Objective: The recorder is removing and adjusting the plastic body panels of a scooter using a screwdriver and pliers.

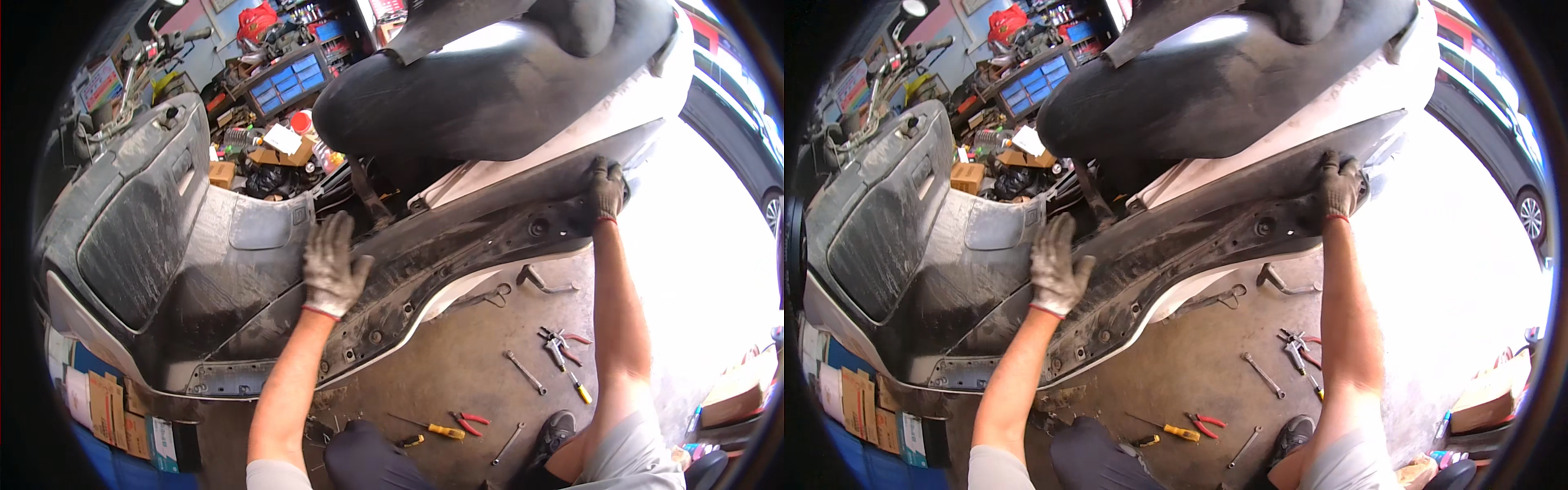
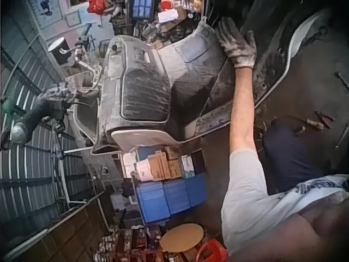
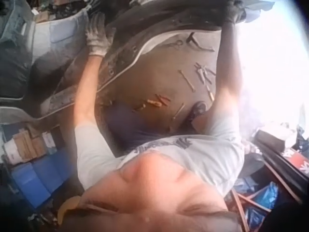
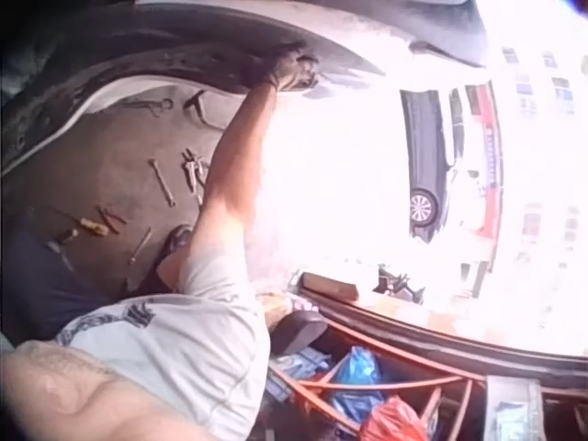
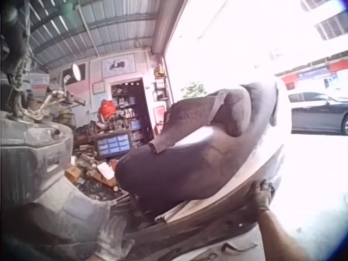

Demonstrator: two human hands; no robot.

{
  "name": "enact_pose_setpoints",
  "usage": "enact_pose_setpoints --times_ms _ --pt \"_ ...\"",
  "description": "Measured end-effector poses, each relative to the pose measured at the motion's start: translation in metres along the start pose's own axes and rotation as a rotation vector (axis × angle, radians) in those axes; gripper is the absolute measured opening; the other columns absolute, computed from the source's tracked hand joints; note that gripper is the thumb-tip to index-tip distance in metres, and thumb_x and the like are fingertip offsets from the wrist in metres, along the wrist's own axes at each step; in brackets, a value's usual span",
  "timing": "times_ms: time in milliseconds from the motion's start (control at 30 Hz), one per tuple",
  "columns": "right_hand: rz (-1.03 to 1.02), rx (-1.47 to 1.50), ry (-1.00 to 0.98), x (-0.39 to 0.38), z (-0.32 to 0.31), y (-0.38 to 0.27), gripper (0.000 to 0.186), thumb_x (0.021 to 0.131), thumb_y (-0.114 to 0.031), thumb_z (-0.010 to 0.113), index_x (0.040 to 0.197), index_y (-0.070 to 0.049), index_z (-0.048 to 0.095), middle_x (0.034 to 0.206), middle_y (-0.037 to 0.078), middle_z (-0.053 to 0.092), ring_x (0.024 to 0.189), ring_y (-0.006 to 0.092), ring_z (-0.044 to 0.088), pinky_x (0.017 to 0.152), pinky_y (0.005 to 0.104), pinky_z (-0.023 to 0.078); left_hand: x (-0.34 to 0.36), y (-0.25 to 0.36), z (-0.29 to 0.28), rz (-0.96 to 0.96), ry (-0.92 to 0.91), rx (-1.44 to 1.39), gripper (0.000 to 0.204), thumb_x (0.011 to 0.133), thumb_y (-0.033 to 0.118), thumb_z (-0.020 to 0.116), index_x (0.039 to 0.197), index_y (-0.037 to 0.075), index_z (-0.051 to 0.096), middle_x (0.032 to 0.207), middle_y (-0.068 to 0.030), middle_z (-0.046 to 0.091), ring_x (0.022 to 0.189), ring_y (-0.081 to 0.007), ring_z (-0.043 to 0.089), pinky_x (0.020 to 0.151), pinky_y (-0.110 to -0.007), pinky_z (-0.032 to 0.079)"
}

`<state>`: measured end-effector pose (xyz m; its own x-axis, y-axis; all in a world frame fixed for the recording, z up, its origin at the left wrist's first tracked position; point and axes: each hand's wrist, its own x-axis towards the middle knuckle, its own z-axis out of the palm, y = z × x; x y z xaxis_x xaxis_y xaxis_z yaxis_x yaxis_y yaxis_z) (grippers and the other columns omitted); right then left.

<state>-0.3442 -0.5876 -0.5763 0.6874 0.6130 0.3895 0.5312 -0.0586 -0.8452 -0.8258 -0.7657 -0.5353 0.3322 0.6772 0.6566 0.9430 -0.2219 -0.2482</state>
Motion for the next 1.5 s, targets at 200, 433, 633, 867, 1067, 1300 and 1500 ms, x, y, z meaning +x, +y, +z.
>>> enact_pose_setpoints --times_ms 200,433,633,867,1067,1300,1500 --pt "0.018 -0.059 -0.066 -0.003 0.0 -0.001 0.087 0.088 -0.065 0.045 0.14 0.004 0.037 0.142 0.033 0.035 0.136 0.0438 0.029 0.113 0.0426 0.023 0.073 0.086 0.022 -0.04 -0.107 -0.176 0.102 0.069 0.048 0.077 0.144 0.002 0.025 0.138 -0.0245 0.04 0.126 -0.0383 0.042 0.106 -0.047 0.035" --pt "0.024 -0.074 0.008 -0.021 -0.012 -0.023 0.086 0.089 -0.06 0.048 0.14 0.007 0.032 0.141 0.034 0.035 0.132 0.0464 0.034 0.112 0.045 0.026 0.098 0.102 0.029 -0.28 -0.334 -0.127 0.104 0.067 0.064 0.072 0.141 0.003 0.03 0.135 -0.0281 0.044 0.12 -0.0428 0.05 0.098 -0.046 0.044" --pt "0.163 0.076 -0.073 -0.025 -0.019 -0.037 0.09 0.086 -0.058 0.053 0.144 0.005 0.024 0.144 0.032 0.032 0.135 0.0438 0.031 0.112 0.0438 0.027 0.104 0.123 0.013 -0.385 -0.374 -0.104 0.103 0.066 0.051 0.079 0.14 -0.001 0.03 0.135 -0.0303 0.044 0.122 -0.0445 0.048 0.101 -0.046 0.042" --pt "0.273 0.303 -0.218 -0.019 -0.047 -0.037 0.086 0.084 -0.047 0.062 0.145 0.0 0.026 0.143 0.031 0.033 0.134 0.0438 0.032 0.111 0.0436 0.029 0.107 0.133 0.013 -0.374 -0.306 -0.09 0.105 0.065 0.046 0.081 0.14 -0.003 0.027 0.134 -0.0318 0.044 0.123 -0.0454 0.047 0.103 -0.046 0.041" --pt "0.167 0.35 -0.133 0.015 -0.072 -0.012 0.074 0.081 -0.039 0.063 0.141 -0.002 0.039 0.141 0.026 0.039 0.132 0.0383 0.039 0.109 0.0404 0.034 0.109 0.139 0.019 -0.41 -0.296 -0.076 0.105 0.062 0.045 0.082 0.139 -0.004 0.029 0.13 -0.0324 0.047 0.12 -0.0464 0.049 0.101 -0.048 0.042" --pt "0.115 0.562 -0.143 0.067 -0.075 0.013 0.076 0.079 -0.041 0.063 0.141 -0.004 0.04 0.136 0.023 0.048 0.126 0.0347 0.047 0.106 0.0384 0.037 0.112 0.15 0.026 -0.423 -0.24 -0.046 0.11 0.054 0.047 0.088 0.133 -0.008 0.036 0.124 -0.0297 0.052 0.115 -0.0417 0.054 0.099 -0.046 0.045" --pt "0.266 0.619 -0.086 0.108 -0.071 0.014 0.07 0.082 -0.034 0.061 0.143 -0.009 0.037 0.129 0.027 0.045 0.118 0.0403 0.051 0.101 0.044 0.041 0.102 0.132 0.036 -0.307 -0.163 -0.009 0.119 0.05 0.046 0.09 0.136 -0.012 0.03 0.13 -0.0301 0.047 0.121 -0.0409 0.048 0.106 -0.043 0.039"
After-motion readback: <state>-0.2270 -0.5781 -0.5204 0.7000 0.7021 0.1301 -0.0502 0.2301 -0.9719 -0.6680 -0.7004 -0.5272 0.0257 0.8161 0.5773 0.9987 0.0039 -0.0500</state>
